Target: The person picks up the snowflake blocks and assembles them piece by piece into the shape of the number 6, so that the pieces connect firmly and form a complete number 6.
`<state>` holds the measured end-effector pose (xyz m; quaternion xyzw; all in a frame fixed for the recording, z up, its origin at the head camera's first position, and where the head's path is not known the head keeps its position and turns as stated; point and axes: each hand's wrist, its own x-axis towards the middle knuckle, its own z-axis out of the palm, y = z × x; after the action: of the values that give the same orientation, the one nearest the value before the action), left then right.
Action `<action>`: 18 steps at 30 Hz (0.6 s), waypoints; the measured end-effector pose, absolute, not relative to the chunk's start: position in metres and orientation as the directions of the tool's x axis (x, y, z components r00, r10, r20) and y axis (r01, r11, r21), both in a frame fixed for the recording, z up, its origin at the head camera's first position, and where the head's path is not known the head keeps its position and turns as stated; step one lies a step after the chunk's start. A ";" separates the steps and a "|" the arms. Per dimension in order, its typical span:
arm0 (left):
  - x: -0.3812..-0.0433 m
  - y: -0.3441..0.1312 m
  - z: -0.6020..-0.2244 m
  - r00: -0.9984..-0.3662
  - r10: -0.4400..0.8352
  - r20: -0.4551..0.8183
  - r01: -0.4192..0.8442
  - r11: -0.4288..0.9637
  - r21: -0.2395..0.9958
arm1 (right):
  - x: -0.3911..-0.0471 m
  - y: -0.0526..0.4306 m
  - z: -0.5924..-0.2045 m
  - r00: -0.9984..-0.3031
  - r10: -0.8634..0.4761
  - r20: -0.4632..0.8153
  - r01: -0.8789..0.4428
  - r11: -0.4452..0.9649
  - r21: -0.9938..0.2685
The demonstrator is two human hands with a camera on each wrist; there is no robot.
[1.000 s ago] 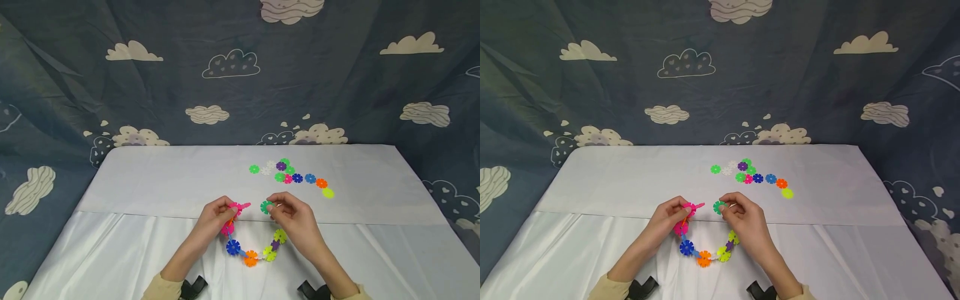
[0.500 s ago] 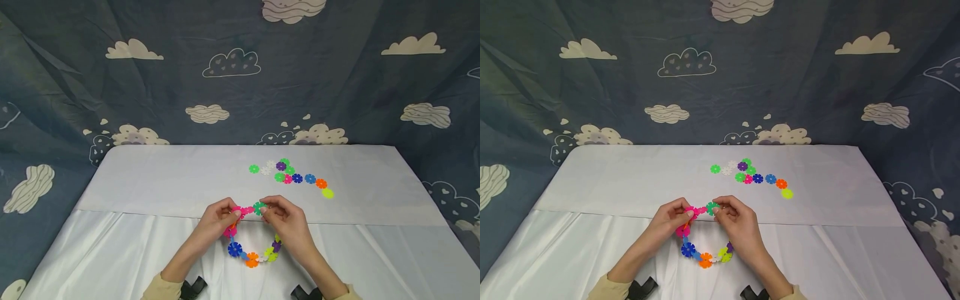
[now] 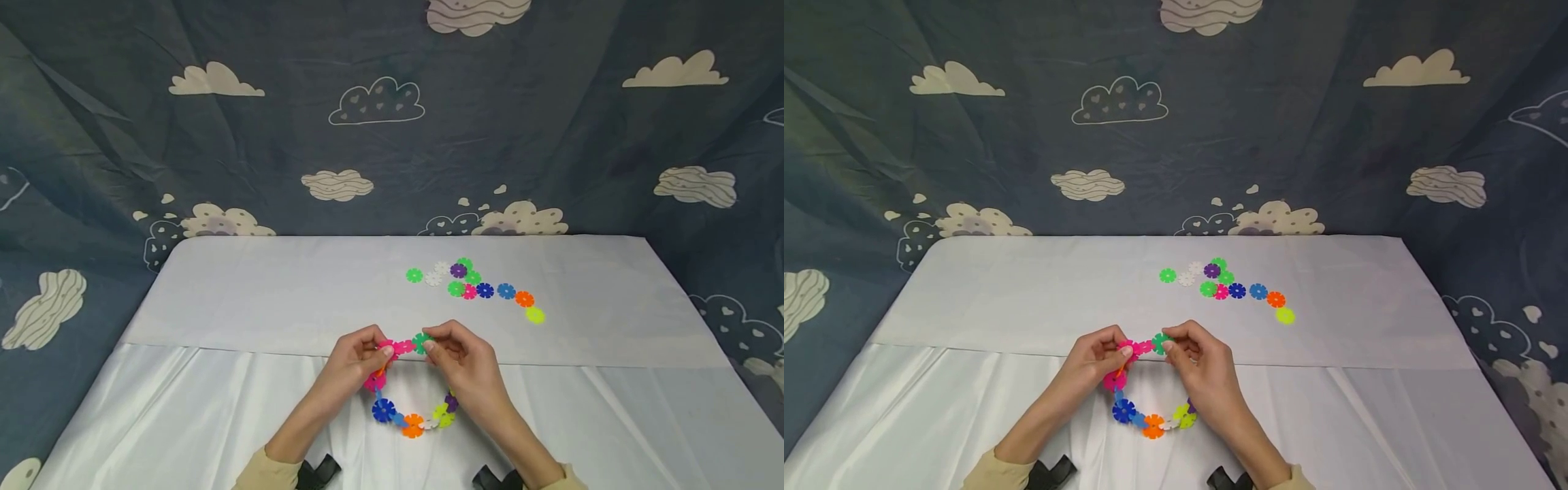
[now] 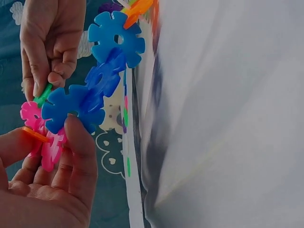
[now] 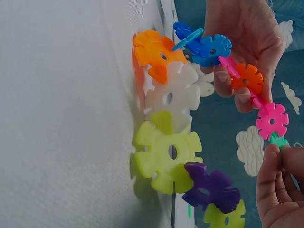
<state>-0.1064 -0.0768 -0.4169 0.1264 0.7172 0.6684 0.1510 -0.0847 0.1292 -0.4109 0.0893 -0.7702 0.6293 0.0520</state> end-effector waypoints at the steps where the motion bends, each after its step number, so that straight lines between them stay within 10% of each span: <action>1: -0.106 -0.077 -0.418 -0.923 0.383 -0.046 -0.020 0.072 0.997 | -0.085 0.129 -0.411 -0.978 -0.072 0.194 -0.204 0.195 -0.959; 18: -0.107 -0.075 -0.421 -0.916 0.392 -0.082 -0.058 0.073 0.996 | -0.087 0.128 -0.416 -0.984 -0.076 0.164 -0.178 0.242 -0.954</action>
<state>-0.1072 -0.0749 -0.4207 0.1170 0.7131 0.6706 0.1677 -0.0866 0.1283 -0.4160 0.0806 -0.7869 0.6104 0.0418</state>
